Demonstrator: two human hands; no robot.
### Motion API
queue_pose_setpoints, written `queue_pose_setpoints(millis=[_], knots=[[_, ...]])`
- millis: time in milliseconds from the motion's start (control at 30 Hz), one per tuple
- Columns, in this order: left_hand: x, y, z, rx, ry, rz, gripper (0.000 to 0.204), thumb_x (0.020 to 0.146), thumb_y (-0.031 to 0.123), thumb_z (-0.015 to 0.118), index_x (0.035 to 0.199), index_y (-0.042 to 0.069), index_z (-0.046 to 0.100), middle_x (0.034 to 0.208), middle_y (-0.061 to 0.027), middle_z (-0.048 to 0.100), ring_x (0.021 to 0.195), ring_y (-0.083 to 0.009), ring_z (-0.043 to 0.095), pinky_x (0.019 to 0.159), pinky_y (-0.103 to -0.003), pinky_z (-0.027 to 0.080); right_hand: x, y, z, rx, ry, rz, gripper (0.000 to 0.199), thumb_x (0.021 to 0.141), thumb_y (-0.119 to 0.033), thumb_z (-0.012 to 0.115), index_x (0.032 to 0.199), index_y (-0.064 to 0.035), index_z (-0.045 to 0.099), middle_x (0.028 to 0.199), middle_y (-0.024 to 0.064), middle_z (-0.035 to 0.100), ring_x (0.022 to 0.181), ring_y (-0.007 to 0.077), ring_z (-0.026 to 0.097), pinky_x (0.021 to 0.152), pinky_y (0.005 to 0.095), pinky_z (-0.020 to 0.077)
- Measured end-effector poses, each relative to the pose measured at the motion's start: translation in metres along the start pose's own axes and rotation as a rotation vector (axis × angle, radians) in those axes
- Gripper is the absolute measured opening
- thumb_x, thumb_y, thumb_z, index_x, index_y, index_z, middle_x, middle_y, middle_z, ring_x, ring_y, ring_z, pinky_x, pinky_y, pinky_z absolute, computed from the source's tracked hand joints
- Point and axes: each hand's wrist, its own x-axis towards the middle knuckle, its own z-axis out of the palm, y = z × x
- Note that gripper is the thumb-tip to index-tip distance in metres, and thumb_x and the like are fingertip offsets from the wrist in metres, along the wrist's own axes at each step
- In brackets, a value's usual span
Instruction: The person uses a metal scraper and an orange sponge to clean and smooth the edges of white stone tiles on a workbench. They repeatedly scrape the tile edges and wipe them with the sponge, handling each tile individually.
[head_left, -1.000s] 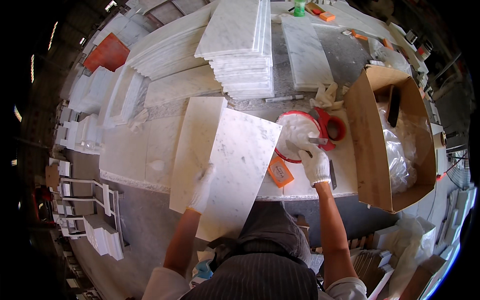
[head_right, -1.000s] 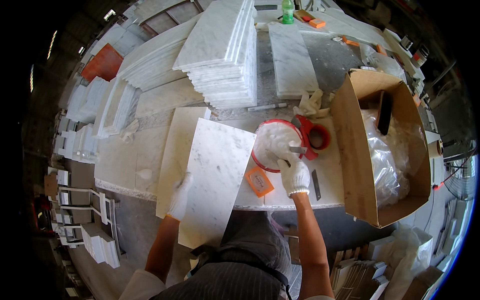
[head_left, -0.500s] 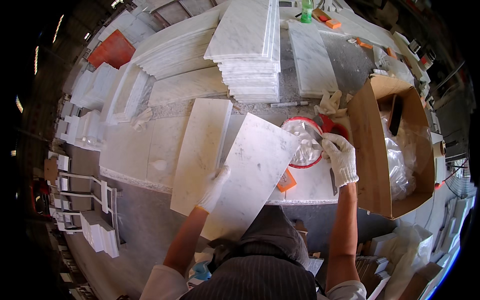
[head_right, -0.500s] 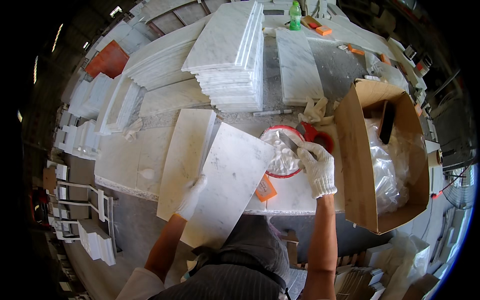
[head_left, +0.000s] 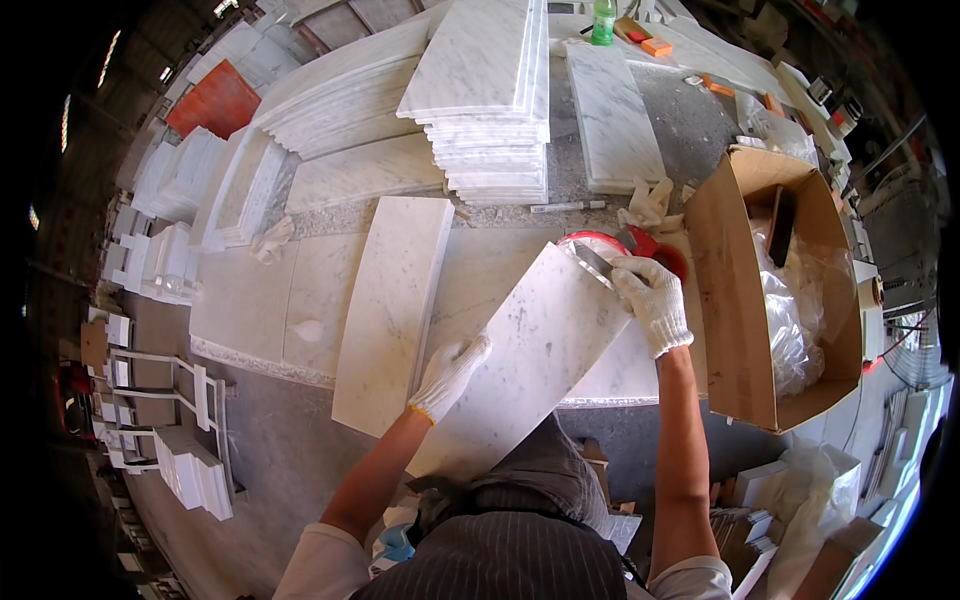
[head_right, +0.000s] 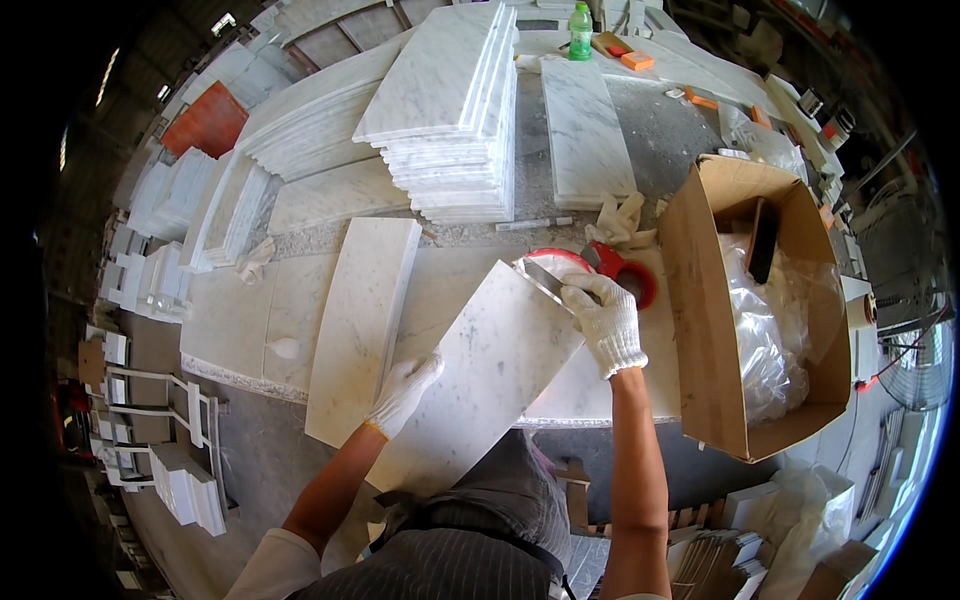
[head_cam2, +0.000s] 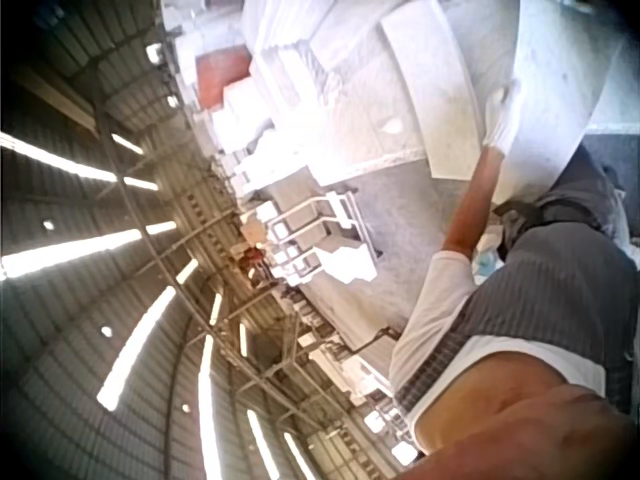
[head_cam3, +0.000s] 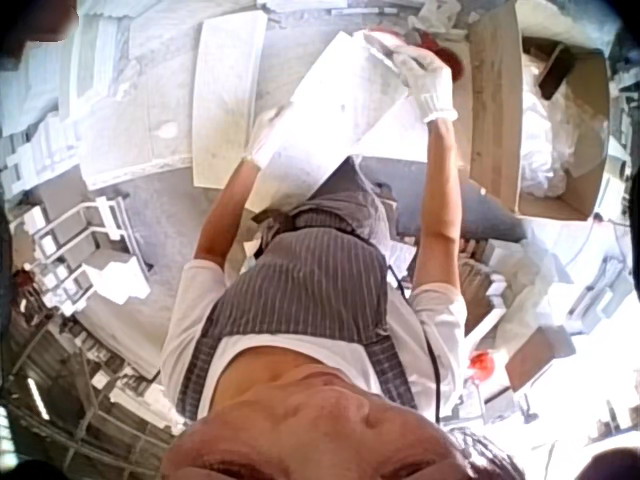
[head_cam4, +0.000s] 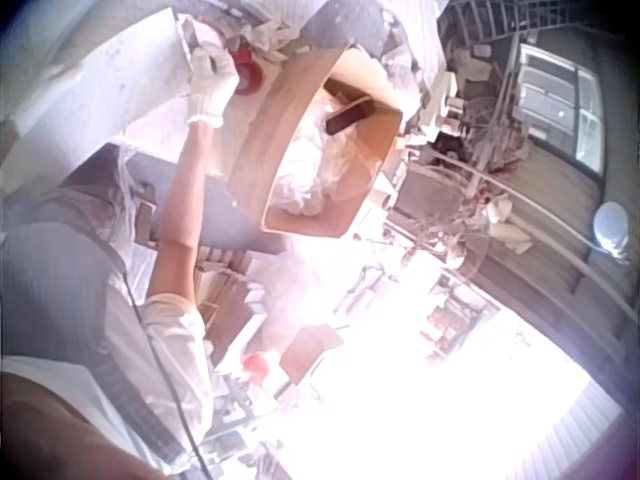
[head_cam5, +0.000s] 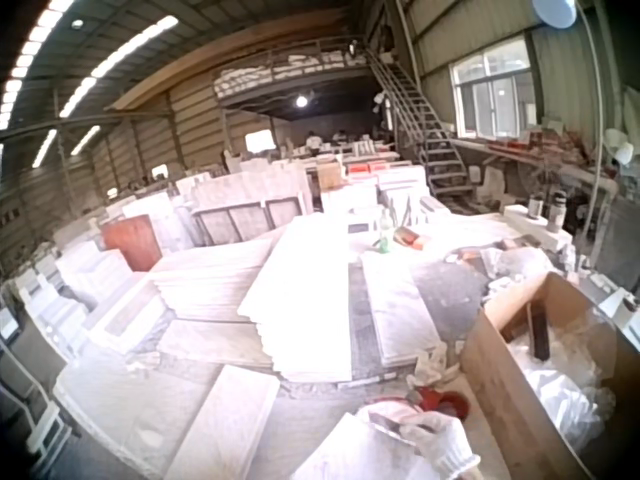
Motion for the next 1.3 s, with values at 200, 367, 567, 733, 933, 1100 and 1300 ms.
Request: queue_pose_setpoints(millis=[200,367,567,733,933,1100,1300], knots=[[-0.002,0.004,-0.002,0.021,-0.049,-0.019,0.044,0.094,0.044,0.057,0.079,0.002,0.059,0.074,0.0034,0.049,0.073,-0.0072,0.042,0.066,-0.028,0.039,0.002,0.002,0.009,-0.031,0.007,-0.082,0.018,0.085,-0.01,0.068,0.1,-0.001,0.07,0.077,-0.0002,0.063,0.06,0.0056,0.052,0.054,0.0218,0.0438],[0.0,0.001,-0.003,0.04,-0.06,-0.033,0.046,0.094,0.046,0.056,0.081,0.002,0.06,0.074,0.0027,0.05,0.073,-0.0078,0.043,0.067,-0.028,0.039,-0.002,-0.002,0.01,-0.087,0.005,-0.135,0.018,0.085,-0.01,0.067,0.1,-0.0005,0.07,0.073,0.0004,0.061,0.059,0.0059,0.051,0.054,0.0229,0.0433],[0.002,-0.009,0.0,0.043,-0.025,0.045,0.056,0.09,0.056,0.056,0.075,0.002,0.057,0.066,-0.0015,0.048,0.067,-0.0116,0.043,0.062,-0.033,0.038,-0.001,0.005,0.011,-0.123,0.032,-0.201,0.017,0.084,-0.009,0.068,0.099,-0.0007,0.07,0.074,0.0022,0.062,0.06,0.0072,0.053,0.057,0.0238,0.0444],[0.004,-0.014,0.002,0.04,-0.015,0.04,0.058,0.089,0.058,0.055,0.069,0.003,0.052,0.064,-0.0019,0.044,0.065,-0.0119,0.041,0.06,-0.034,0.036,0.002,0.014,0.01,-0.154,0.047,-0.29,0.018,0.083,-0.009,0.068,0.099,-0.0009,0.069,0.08,0.0077,0.067,0.069,0.0117,0.059,0.066,0.0265,0.0486],[0.003,-0.009,0.001,0.051,-0.03,0.007,0.059,0.089,0.058,0.055,0.068,0.003,0.052,0.063,-0.0018,0.043,0.064,-0.0119,0.041,0.059,-0.034,0.036,0.0,0.013,0.01,-0.189,0.047,-0.31,0.019,0.083,-0.009,0.068,0.1,-0.0006,0.069,0.085,0.0098,0.069,0.071,0.0129,0.061,0.069,0.0272,0.0496],[0.005,-0.015,0.003,0.04,-0.007,0.03,0.059,0.089,0.058,0.055,0.068,0.003,0.052,0.062,-0.0025,0.044,0.064,-0.0126,0.041,0.059,-0.035,0.036,-0.004,0.007,0.013,-0.196,0.055,-0.292,0.019,0.084,-0.009,0.068,0.1,-0.0005,0.069,0.085,0.0086,0.069,0.07,0.0119,0.06,0.069,0.0266,0.0495],[0.008,-0.02,0.003,0.044,-0.003,0.048,0.06,0.088,0.059,0.055,0.067,0.003,0.05,0.062,-0.0031,0.043,0.064,-0.0127,0.041,0.059,-0.036,0.036,-0.002,0.009,0.013,-0.165,0.046,-0.286,0.018,0.084,-0.009,0.067,0.1,-0.0009,0.069,0.084,0.0086,0.068,0.069,0.0122,0.06,0.067,0.027,0.0491]])
